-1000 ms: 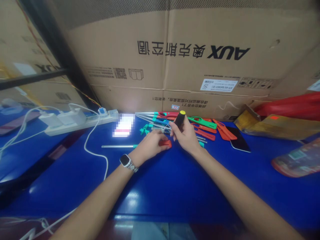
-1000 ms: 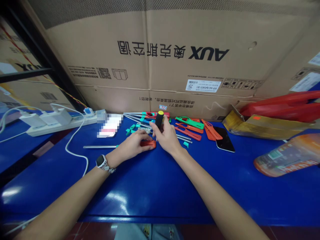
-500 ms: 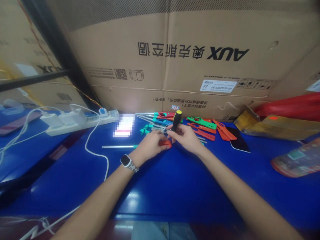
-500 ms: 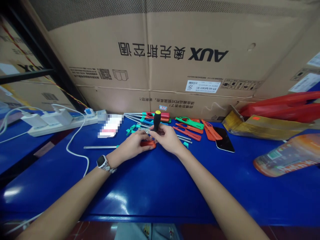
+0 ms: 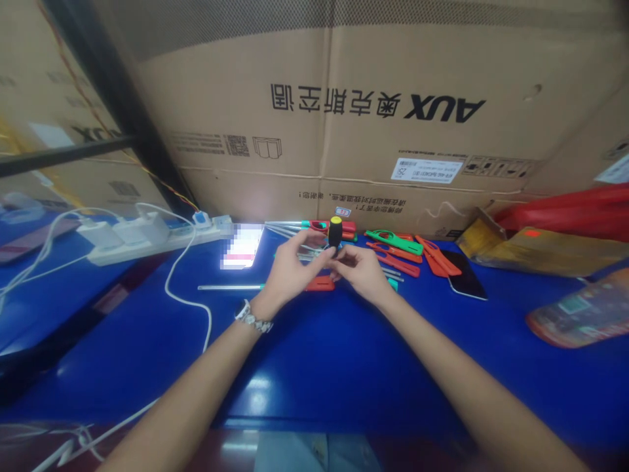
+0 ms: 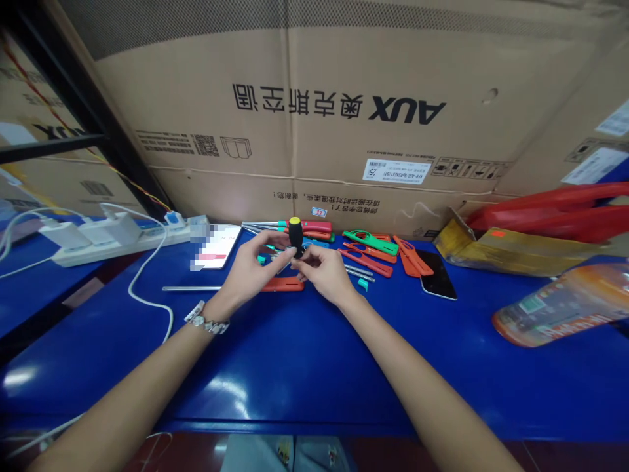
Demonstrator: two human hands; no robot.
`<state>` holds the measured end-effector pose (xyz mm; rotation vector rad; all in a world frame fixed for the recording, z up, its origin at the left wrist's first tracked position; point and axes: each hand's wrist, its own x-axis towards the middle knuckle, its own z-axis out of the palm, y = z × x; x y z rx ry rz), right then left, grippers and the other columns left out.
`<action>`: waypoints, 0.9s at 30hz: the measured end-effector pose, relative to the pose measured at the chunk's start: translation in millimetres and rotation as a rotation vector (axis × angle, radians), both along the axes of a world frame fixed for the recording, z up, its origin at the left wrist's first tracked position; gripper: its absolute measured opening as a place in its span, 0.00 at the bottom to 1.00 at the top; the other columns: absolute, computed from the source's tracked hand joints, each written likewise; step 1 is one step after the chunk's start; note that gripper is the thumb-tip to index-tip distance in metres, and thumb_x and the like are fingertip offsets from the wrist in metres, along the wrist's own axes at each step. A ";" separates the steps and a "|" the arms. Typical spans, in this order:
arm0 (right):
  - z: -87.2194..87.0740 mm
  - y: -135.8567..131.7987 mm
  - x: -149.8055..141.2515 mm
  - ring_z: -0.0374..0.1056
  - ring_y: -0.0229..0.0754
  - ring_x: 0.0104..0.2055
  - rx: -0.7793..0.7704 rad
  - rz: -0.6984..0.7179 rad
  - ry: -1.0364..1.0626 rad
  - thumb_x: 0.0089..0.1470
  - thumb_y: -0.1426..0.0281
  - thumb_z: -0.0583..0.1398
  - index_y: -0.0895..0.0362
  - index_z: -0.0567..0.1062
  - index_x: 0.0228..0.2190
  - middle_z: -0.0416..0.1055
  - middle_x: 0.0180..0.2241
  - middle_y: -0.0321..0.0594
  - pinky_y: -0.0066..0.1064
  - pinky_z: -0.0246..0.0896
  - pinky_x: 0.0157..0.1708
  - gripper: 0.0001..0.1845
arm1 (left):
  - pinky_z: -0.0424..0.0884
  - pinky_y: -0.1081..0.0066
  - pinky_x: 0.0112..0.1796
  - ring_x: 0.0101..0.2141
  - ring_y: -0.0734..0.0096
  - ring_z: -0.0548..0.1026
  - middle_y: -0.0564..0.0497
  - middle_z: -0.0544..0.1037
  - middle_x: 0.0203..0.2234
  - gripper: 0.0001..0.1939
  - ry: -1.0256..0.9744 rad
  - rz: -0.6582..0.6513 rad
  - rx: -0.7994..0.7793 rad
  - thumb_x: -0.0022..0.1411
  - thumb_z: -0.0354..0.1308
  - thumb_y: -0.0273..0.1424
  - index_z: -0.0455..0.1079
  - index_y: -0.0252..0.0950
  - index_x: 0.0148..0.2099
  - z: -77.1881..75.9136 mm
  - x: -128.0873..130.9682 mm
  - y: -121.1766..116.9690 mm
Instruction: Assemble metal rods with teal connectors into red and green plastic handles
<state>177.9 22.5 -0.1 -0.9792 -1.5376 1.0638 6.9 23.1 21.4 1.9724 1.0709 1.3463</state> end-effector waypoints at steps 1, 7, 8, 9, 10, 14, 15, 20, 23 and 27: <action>-1.2 -0.1 -0.4 0.72 0.40 0.22 -0.003 -0.004 0.014 0.44 0.52 0.69 0.57 0.70 0.24 0.72 0.20 0.34 0.32 0.71 0.26 0.22 | 0.74 0.66 0.42 0.40 0.65 0.78 0.47 0.80 0.40 0.14 -0.070 -0.007 -0.017 0.59 0.65 0.37 0.72 0.36 0.45 0.7 6.2 -0.5; -4.3 -1.3 0.1 0.70 0.40 0.22 0.009 -0.008 0.025 0.45 0.54 0.68 0.57 0.72 0.31 0.71 0.22 0.33 0.33 0.71 0.25 0.21 | 0.75 0.67 0.40 0.34 0.66 0.79 0.48 0.82 0.33 0.11 -0.202 -0.025 -0.082 0.55 0.68 0.35 0.75 0.34 0.38 -0.3 29.1 2.0; -3.2 -1.8 1.2 0.70 0.39 0.22 0.005 -0.001 0.011 0.46 0.55 0.68 0.57 0.73 0.33 0.71 0.23 0.34 0.32 0.71 0.24 0.20 | 0.75 0.67 0.41 0.35 0.65 0.79 0.48 0.83 0.34 0.10 -0.187 -0.039 -0.088 0.56 0.67 0.35 0.76 0.34 0.39 0.5 28.2 3.0; -1.5 -2.2 2.8 0.70 0.39 0.23 0.002 0.000 -0.011 0.47 0.57 0.68 0.57 0.72 0.34 0.71 0.25 0.34 0.32 0.70 0.23 0.19 | 0.75 0.66 0.42 0.37 0.64 0.80 0.47 0.83 0.36 0.11 -0.162 -0.065 -0.092 0.57 0.66 0.34 0.77 0.34 0.40 1.7 26.2 4.0; 0.6 -2.5 5.1 0.69 0.39 0.24 0.006 -0.005 -0.035 0.46 0.58 0.67 0.56 0.71 0.33 0.70 0.26 0.34 0.31 0.69 0.22 0.18 | 0.74 0.65 0.44 0.39 0.63 0.80 0.47 0.83 0.38 0.11 -0.129 -0.096 -0.093 0.59 0.65 0.35 0.78 0.34 0.42 3.1 23.5 4.8; 14.3 -2.9 16.4 0.67 0.39 0.33 0.093 -0.073 -0.044 0.45 0.62 0.67 0.54 0.68 0.34 0.69 0.34 0.36 0.29 0.66 0.25 0.17 | 0.72 0.62 0.49 0.46 0.58 0.79 0.48 0.82 0.44 0.15 0.006 -0.203 -0.060 0.65 0.59 0.37 0.77 0.36 0.50 7.3 14.9 7.0; 18.5 -2.9 18.5 0.67 0.40 0.36 0.113 -0.079 -0.038 0.46 0.62 0.66 0.53 0.68 0.37 0.69 0.37 0.37 0.29 0.66 0.28 0.18 | 0.72 0.62 0.49 0.47 0.58 0.78 0.47 0.82 0.45 0.16 0.023 -0.230 -0.059 0.65 0.58 0.37 0.77 0.36 0.51 7.6 14.3 7.2; 35.6 -3.3 19.3 0.68 0.46 0.48 0.168 0.035 -0.109 0.54 0.58 0.62 0.54 0.75 0.41 0.72 0.45 0.42 0.35 0.66 0.42 0.16 | 0.72 0.63 0.48 0.45 0.59 0.78 0.47 0.82 0.44 0.16 0.030 -0.319 -0.073 0.66 0.57 0.38 0.76 0.35 0.51 5.6 13.8 8.9; 36.4 -0.9 15.0 0.69 0.45 0.44 0.211 -0.034 -0.149 0.53 0.56 0.64 0.55 0.78 0.38 0.73 0.42 0.41 0.34 0.64 0.40 0.16 | 0.72 0.65 0.45 0.41 0.61 0.79 0.47 0.83 0.40 0.14 0.041 -0.278 -0.107 0.62 0.61 0.38 0.78 0.34 0.44 1.4 12.0 9.1; 29.0 5.1 3.9 0.65 0.40 0.34 0.266 -0.212 -0.149 0.46 0.56 0.69 0.57 0.77 0.30 0.70 0.33 0.38 0.30 0.59 0.31 0.17 | 0.73 0.68 0.37 0.33 0.65 0.77 0.48 0.82 0.31 0.16 0.004 -0.103 -0.163 0.52 0.69 0.39 0.75 0.32 0.37 -8.3 15.2 7.6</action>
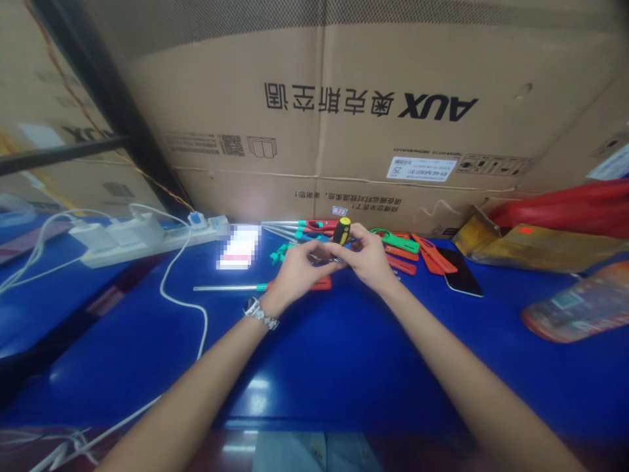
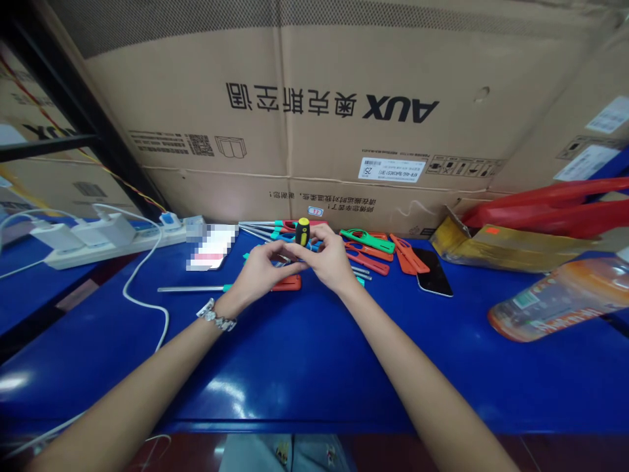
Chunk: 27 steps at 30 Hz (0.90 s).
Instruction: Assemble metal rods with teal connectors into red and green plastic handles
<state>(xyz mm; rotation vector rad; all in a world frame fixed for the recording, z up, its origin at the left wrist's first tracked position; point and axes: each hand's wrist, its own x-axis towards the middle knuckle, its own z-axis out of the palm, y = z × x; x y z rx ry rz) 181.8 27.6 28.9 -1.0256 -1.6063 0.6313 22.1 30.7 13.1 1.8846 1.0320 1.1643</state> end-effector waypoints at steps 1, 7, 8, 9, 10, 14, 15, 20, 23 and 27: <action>-2.1 1.0 -3.2 0.64 0.39 0.32 0.006 -0.023 0.015 0.45 0.56 0.69 0.57 0.76 0.28 0.69 0.30 0.36 0.30 0.59 0.31 0.18 | 0.73 0.68 0.36 0.32 0.65 0.77 0.48 0.81 0.30 0.16 -0.017 0.032 0.001 0.51 0.69 0.39 0.75 0.32 0.35 -2.4 1.7 -0.3; -2.9 -2.1 -4.7 0.65 0.40 0.34 -0.012 0.049 -0.034 0.48 0.54 0.67 0.56 0.75 0.33 0.72 0.32 0.37 0.31 0.61 0.33 0.19 | 0.74 0.68 0.36 0.32 0.63 0.79 0.50 0.82 0.28 0.14 -0.082 -0.014 -0.036 0.56 0.63 0.40 0.76 0.33 0.31 -6.1 5.5 -2.1; -1.0 -3.6 -1.5 0.67 0.41 0.36 -0.035 0.126 -0.036 0.49 0.54 0.67 0.56 0.76 0.36 0.73 0.35 0.39 0.32 0.63 0.34 0.20 | 0.74 0.67 0.36 0.32 0.62 0.79 0.49 0.82 0.27 0.14 -0.076 -0.026 -0.052 0.56 0.63 0.41 0.77 0.33 0.31 -5.4 5.2 -2.6; 1.1 -5.0 1.9 0.68 0.43 0.38 -0.069 0.210 -0.027 0.50 0.54 0.66 0.56 0.77 0.38 0.74 0.36 0.39 0.33 0.64 0.36 0.20 | 0.74 0.67 0.36 0.32 0.62 0.79 0.49 0.82 0.28 0.15 -0.068 -0.033 -0.064 0.57 0.63 0.42 0.77 0.33 0.31 -4.8 4.8 -3.0; 2.9 -6.3 5.1 0.69 0.44 0.39 -0.109 0.280 -0.012 0.50 0.54 0.66 0.55 0.77 0.39 0.75 0.37 0.40 0.35 0.65 0.38 0.20 | 0.74 0.66 0.36 0.32 0.62 0.79 0.49 0.83 0.28 0.16 -0.061 -0.035 -0.071 0.57 0.63 0.43 0.78 0.33 0.32 -4.4 4.2 -3.2; 4.4 -7.1 10.2 0.72 0.45 0.41 -0.194 0.313 0.046 0.49 0.55 0.67 0.56 0.78 0.37 0.77 0.37 0.40 0.39 0.67 0.43 0.19 | 0.73 0.66 0.38 0.34 0.62 0.79 0.48 0.83 0.32 0.17 0.041 -0.056 -0.026 0.58 0.63 0.44 0.78 0.34 0.36 -3.6 -3.2 -2.0; 2.8 -6.1 9.2 0.72 0.45 0.39 -0.194 0.285 0.062 0.48 0.55 0.68 0.56 0.77 0.35 0.77 0.36 0.39 0.38 0.68 0.42 0.19 | 0.73 0.66 0.39 0.35 0.62 0.79 0.48 0.83 0.33 0.16 0.102 -0.050 0.004 0.57 0.64 0.44 0.77 0.34 0.37 -3.1 -7.1 -1.5; -10.6 2.0 -2.3 0.70 0.39 0.30 -0.126 0.132 0.185 0.41 0.57 0.72 0.55 0.68 0.27 0.72 0.28 0.34 0.33 0.68 0.33 0.22 | 0.71 0.63 0.39 0.38 0.58 0.77 0.48 0.81 0.40 0.21 0.543 -0.001 0.132 0.49 0.70 0.46 0.76 0.38 0.41 -1.1 -30.3 -1.2; -16.5 2.5 -7.2 0.70 0.40 0.30 -0.138 0.113 0.194 0.42 0.56 0.71 0.54 0.68 0.30 0.73 0.28 0.35 0.31 0.67 0.26 0.22 | 0.71 0.62 0.40 0.40 0.56 0.77 0.47 0.80 0.41 0.17 0.677 -0.033 0.150 0.52 0.69 0.44 0.78 0.40 0.41 -3.3 -35.4 -1.6; -18.0 -4.0 -2.3 0.74 0.46 0.35 -0.214 0.159 0.101 0.49 0.54 0.67 0.56 0.76 0.41 0.77 0.33 0.41 0.33 0.70 0.28 0.22 | 0.70 0.65 0.39 0.39 0.58 0.77 0.49 0.80 0.37 0.12 0.672 -0.065 0.165 0.54 0.68 0.41 0.80 0.42 0.39 -6.1 -33.8 -1.4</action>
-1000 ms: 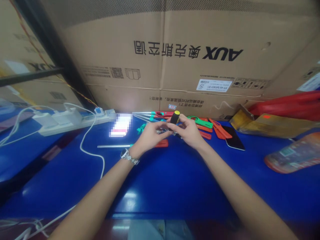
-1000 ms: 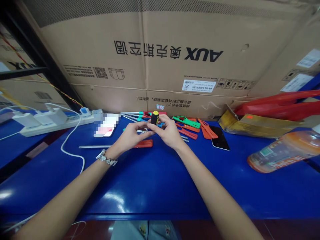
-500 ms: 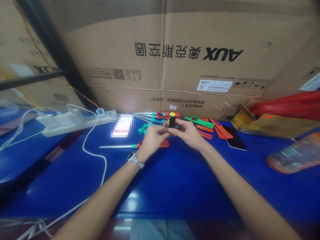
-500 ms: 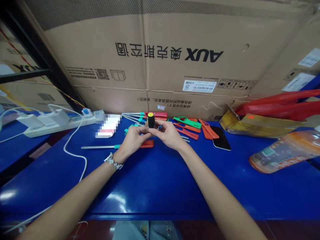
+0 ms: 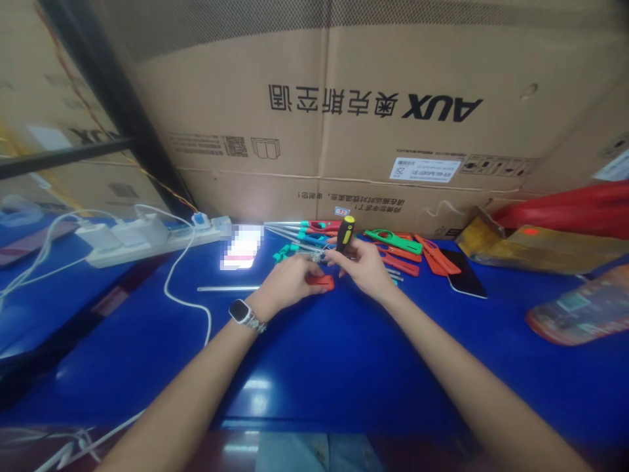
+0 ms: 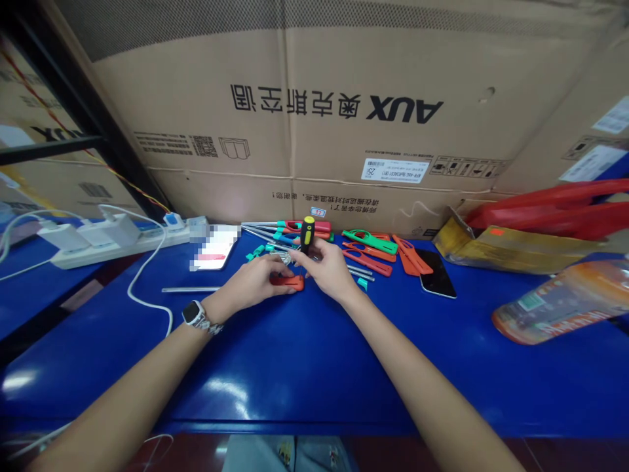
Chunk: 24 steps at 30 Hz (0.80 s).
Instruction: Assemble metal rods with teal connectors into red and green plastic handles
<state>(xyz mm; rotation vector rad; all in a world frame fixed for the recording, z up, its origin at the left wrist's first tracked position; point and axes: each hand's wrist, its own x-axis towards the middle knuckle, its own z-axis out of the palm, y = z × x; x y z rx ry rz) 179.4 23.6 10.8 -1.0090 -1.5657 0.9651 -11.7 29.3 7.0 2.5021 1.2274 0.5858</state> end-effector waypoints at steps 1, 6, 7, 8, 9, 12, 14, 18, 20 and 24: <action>0.8 -2.0 3.2 0.75 0.48 0.38 -0.008 0.027 -0.035 0.50 0.55 0.66 0.56 0.77 0.41 0.78 0.35 0.42 0.36 0.72 0.33 0.21 | 0.69 0.66 0.38 0.39 0.59 0.77 0.50 0.80 0.36 0.11 -0.006 -0.001 -0.005 0.54 0.68 0.41 0.80 0.42 0.39 -0.1 0.3 0.1; 4.7 -6.1 17.3 0.75 0.50 0.45 0.006 0.117 -0.183 0.53 0.61 0.65 0.57 0.80 0.36 0.80 0.38 0.43 0.43 0.71 0.47 0.13 | 0.68 0.67 0.36 0.38 0.61 0.75 0.50 0.78 0.34 0.12 0.001 -0.008 0.003 0.55 0.67 0.43 0.80 0.43 0.39 -1.4 -1.0 1.3; 4.2 -5.4 17.9 0.76 0.49 0.42 -0.015 0.124 -0.179 0.53 0.61 0.66 0.57 0.80 0.36 0.80 0.36 0.43 0.42 0.73 0.43 0.13 | 0.67 0.68 0.36 0.37 0.61 0.75 0.50 0.78 0.33 0.12 0.000 -0.014 0.009 0.56 0.67 0.43 0.80 0.43 0.39 -2.0 -1.5 1.7; 3.0 -4.5 17.6 0.77 0.47 0.37 -0.050 0.131 -0.157 0.52 0.61 0.66 0.57 0.80 0.37 0.80 0.34 0.43 0.41 0.75 0.39 0.13 | 0.67 0.68 0.36 0.37 0.61 0.75 0.50 0.78 0.32 0.12 -0.002 -0.019 0.013 0.56 0.67 0.43 0.80 0.43 0.39 -2.7 -1.8 2.1; 1.4 -3.5 16.5 0.77 0.45 0.33 -0.097 0.136 -0.122 0.52 0.61 0.66 0.58 0.79 0.37 0.80 0.32 0.43 0.39 0.75 0.34 0.14 | 0.67 0.68 0.36 0.36 0.62 0.75 0.50 0.77 0.32 0.12 -0.004 -0.025 0.015 0.56 0.66 0.43 0.80 0.43 0.39 -3.4 -2.0 2.5; -3.6 -1.1 11.5 0.76 0.41 0.27 -0.226 0.123 0.014 0.48 0.61 0.69 0.60 0.77 0.36 0.79 0.28 0.41 0.35 0.76 0.29 0.18 | 0.67 0.68 0.35 0.35 0.63 0.74 0.50 0.77 0.31 0.12 -0.005 -0.031 0.009 0.56 0.66 0.43 0.79 0.41 0.37 -4.8 -2.3 3.1; -4.6 -0.5 9.9 0.76 0.41 0.27 -0.271 0.115 0.067 0.45 0.61 0.71 0.60 0.77 0.36 0.78 0.26 0.40 0.34 0.77 0.31 0.19 | 0.67 0.68 0.35 0.34 0.64 0.74 0.50 0.77 0.31 0.12 -0.009 -0.035 0.005 0.57 0.66 0.43 0.79 0.40 0.37 -5.0 -2.2 3.1; -1.8 -0.3 13.6 0.78 0.42 0.32 -0.330 0.188 0.097 0.44 0.61 0.72 0.60 0.78 0.36 0.80 0.32 0.44 0.34 0.79 0.35 0.20 | 0.66 0.68 0.34 0.34 0.64 0.74 0.50 0.78 0.30 0.13 -0.013 -0.031 -0.012 0.57 0.66 0.44 0.78 0.40 0.36 -4.7 -1.7 2.4; -1.0 0.2 15.4 0.79 0.43 0.34 -0.344 0.204 0.093 0.43 0.60 0.72 0.61 0.79 0.35 0.81 0.35 0.46 0.34 0.78 0.36 0.21 | 0.66 0.68 0.35 0.34 0.63 0.75 0.50 0.78 0.30 0.13 -0.006 -0.027 -0.011 0.57 0.66 0.44 0.78 0.40 0.36 -4.6 -1.3 2.2; -4.1 1.8 13.2 0.79 0.46 0.33 -0.298 0.158 0.062 0.39 0.58 0.73 0.61 0.77 0.29 0.79 0.28 0.43 0.34 0.78 0.34 0.21 | 0.66 0.68 0.35 0.34 0.63 0.75 0.50 0.78 0.30 0.12 0.003 -0.022 0.001 0.57 0.66 0.43 0.78 0.40 0.36 -4.3 -0.6 1.9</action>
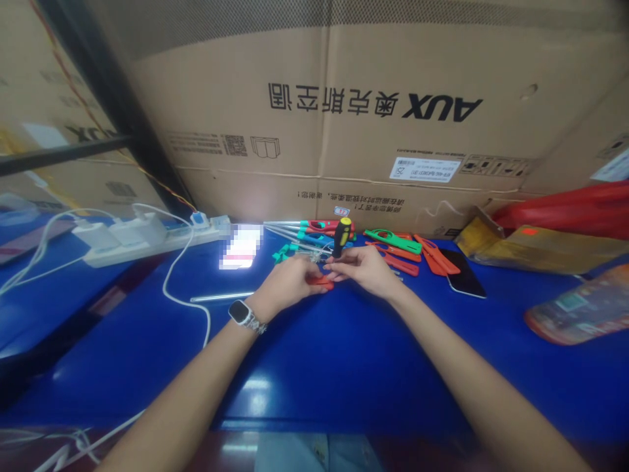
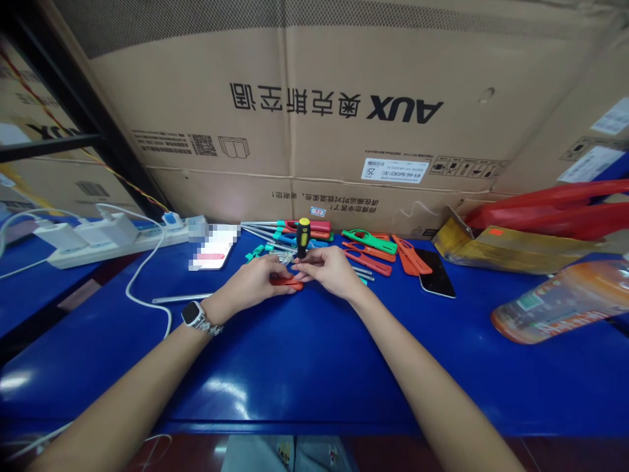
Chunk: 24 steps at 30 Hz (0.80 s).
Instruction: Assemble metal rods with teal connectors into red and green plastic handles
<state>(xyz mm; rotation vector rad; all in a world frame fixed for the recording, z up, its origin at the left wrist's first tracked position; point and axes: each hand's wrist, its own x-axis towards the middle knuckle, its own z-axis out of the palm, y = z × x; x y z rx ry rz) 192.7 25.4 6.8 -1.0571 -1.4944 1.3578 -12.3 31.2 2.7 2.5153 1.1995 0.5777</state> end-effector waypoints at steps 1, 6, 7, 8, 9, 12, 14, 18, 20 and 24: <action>-1.4 0.4 -1.0 0.79 0.46 0.32 0.015 -0.020 0.002 0.38 0.57 0.73 0.60 0.76 0.27 0.78 0.25 0.41 0.34 0.78 0.33 0.21 | 0.66 0.68 0.35 0.34 0.63 0.75 0.50 0.78 0.30 0.12 0.004 0.004 0.001 0.57 0.66 0.42 0.78 0.40 0.36 0.2 0.1 0.0; -8.0 1.6 -4.1 0.77 0.44 0.26 0.033 -0.081 0.007 0.37 0.60 0.74 0.58 0.70 0.27 0.74 0.21 0.36 0.33 0.77 0.28 0.23 | 0.65 0.69 0.34 0.34 0.64 0.75 0.50 0.78 0.30 0.13 0.026 0.006 -0.018 0.57 0.66 0.43 0.78 0.39 0.36 1.1 0.2 -0.5; -8.4 1.3 -4.8 0.77 0.44 0.26 0.054 -0.083 0.002 0.38 0.60 0.74 0.57 0.71 0.30 0.74 0.22 0.35 0.33 0.76 0.28 0.22 | 0.65 0.69 0.34 0.34 0.64 0.74 0.50 0.78 0.30 0.13 0.029 0.007 -0.024 0.57 0.66 0.43 0.78 0.38 0.36 1.3 0.3 -0.8; -8.2 0.7 -5.7 0.76 0.43 0.25 0.085 -0.082 0.000 0.41 0.60 0.73 0.57 0.71 0.35 0.73 0.24 0.33 0.33 0.76 0.27 0.23 | 0.65 0.69 0.34 0.34 0.65 0.74 0.50 0.78 0.30 0.13 0.031 0.009 -0.029 0.57 0.66 0.43 0.78 0.38 0.36 1.5 0.4 -1.1; -7.2 -0.2 -6.8 0.76 0.42 0.25 0.121 -0.079 -0.001 0.43 0.60 0.71 0.56 0.71 0.40 0.73 0.26 0.33 0.32 0.76 0.25 0.24 | 0.65 0.69 0.34 0.34 0.65 0.75 0.50 0.78 0.30 0.13 0.033 0.012 -0.033 0.57 0.66 0.43 0.78 0.39 0.36 1.9 0.5 -1.5; 0.5 -3.9 -10.2 0.73 0.37 0.23 0.216 -0.048 -0.019 0.49 0.60 0.68 0.52 0.67 0.51 0.73 0.37 0.37 0.28 0.69 0.17 0.30 | 0.65 0.70 0.34 0.36 0.64 0.75 0.50 0.79 0.32 0.11 0.046 0.028 -0.036 0.57 0.67 0.42 0.78 0.40 0.36 3.5 1.0 -3.0; 8.7 -6.2 -11.3 0.70 0.34 0.22 0.256 -0.036 -0.018 0.52 0.57 0.66 0.51 0.66 0.53 0.72 0.43 0.40 0.24 0.61 0.12 0.29 | 0.65 0.70 0.34 0.37 0.63 0.75 0.50 0.79 0.33 0.11 0.059 0.040 -0.031 0.57 0.67 0.41 0.79 0.40 0.37 4.8 1.3 -3.8; 23.6 -7.1 -10.4 0.66 0.34 0.21 0.277 -0.001 -0.009 0.56 0.54 0.61 0.53 0.66 0.53 0.74 0.36 0.38 0.24 0.57 0.12 0.27 | 0.65 0.70 0.35 0.37 0.63 0.75 0.49 0.79 0.33 0.12 0.073 0.047 -0.037 0.57 0.66 0.42 0.79 0.40 0.38 6.3 2.2 -4.2; 27.7 -6.2 -10.2 0.63 0.33 0.19 0.276 -0.005 0.003 0.56 0.53 0.62 0.55 0.68 0.48 0.71 0.28 0.34 0.24 0.58 0.12 0.24 | 0.65 0.70 0.34 0.36 0.63 0.75 0.50 0.79 0.33 0.12 0.073 0.047 -0.047 0.58 0.66 0.42 0.79 0.40 0.38 6.3 2.5 -4.3; 31.6 -5.4 -11.6 0.54 0.29 0.14 0.250 0.000 0.087 0.57 0.53 0.61 0.53 0.64 0.38 0.65 0.23 0.27 0.24 0.56 0.11 0.19 | 0.66 0.69 0.35 0.36 0.63 0.75 0.49 0.79 0.34 0.13 0.063 0.044 -0.046 0.58 0.66 0.43 0.79 0.39 0.39 6.0 2.2 -5.1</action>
